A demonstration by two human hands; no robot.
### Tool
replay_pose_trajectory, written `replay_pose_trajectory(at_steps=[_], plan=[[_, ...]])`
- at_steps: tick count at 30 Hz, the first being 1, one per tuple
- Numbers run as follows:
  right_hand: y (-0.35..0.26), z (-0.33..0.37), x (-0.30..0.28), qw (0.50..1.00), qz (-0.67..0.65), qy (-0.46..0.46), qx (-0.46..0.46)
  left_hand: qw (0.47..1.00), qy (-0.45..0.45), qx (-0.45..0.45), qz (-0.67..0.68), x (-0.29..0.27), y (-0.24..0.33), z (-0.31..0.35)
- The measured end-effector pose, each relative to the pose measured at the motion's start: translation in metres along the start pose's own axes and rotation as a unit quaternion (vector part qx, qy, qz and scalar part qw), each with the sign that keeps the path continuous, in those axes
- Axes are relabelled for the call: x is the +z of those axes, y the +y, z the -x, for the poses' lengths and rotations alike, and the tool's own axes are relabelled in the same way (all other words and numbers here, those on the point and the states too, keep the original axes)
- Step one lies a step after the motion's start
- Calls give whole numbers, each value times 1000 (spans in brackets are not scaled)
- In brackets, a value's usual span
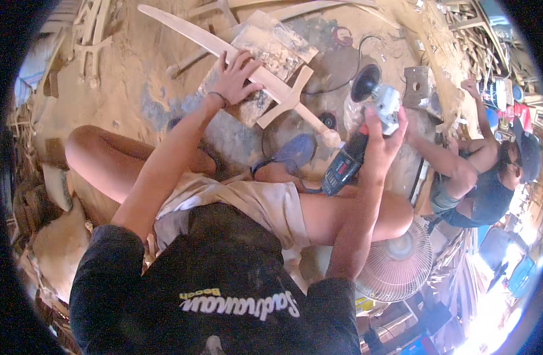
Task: The person applies glue to a wooden crossguard and attaches it to a wooden blade, then uses a power sander to smooth the surface of the wooden sword while holding it between their legs.
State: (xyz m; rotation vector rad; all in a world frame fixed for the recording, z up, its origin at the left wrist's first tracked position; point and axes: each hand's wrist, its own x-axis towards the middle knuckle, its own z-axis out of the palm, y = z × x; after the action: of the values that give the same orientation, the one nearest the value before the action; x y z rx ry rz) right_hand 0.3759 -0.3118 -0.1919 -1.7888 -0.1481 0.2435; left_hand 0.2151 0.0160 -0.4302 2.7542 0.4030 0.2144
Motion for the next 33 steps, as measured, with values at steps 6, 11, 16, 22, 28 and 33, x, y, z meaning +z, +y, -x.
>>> replay_pose_trajectory(at_steps=[6,11,16,22,28,33], plan=[[17,20,53,975,187,-85,-86,998,28,47,33,-5,-45,3],[24,35,78,972,197,-107,-68,996,-8,91,15,-16,-64,2],[19,30,77,969,222,-85,-70,995,11,101,9,-14,-65,7],[24,42,90,933,304,-113,-154,995,24,96,11,-13,-61,9],[27,77,120,918,331,-176,-132,991,53,115,33,-4,-67,10],[30,82,124,904,353,-196,-144,988,88,117,43,4,-72,8]])
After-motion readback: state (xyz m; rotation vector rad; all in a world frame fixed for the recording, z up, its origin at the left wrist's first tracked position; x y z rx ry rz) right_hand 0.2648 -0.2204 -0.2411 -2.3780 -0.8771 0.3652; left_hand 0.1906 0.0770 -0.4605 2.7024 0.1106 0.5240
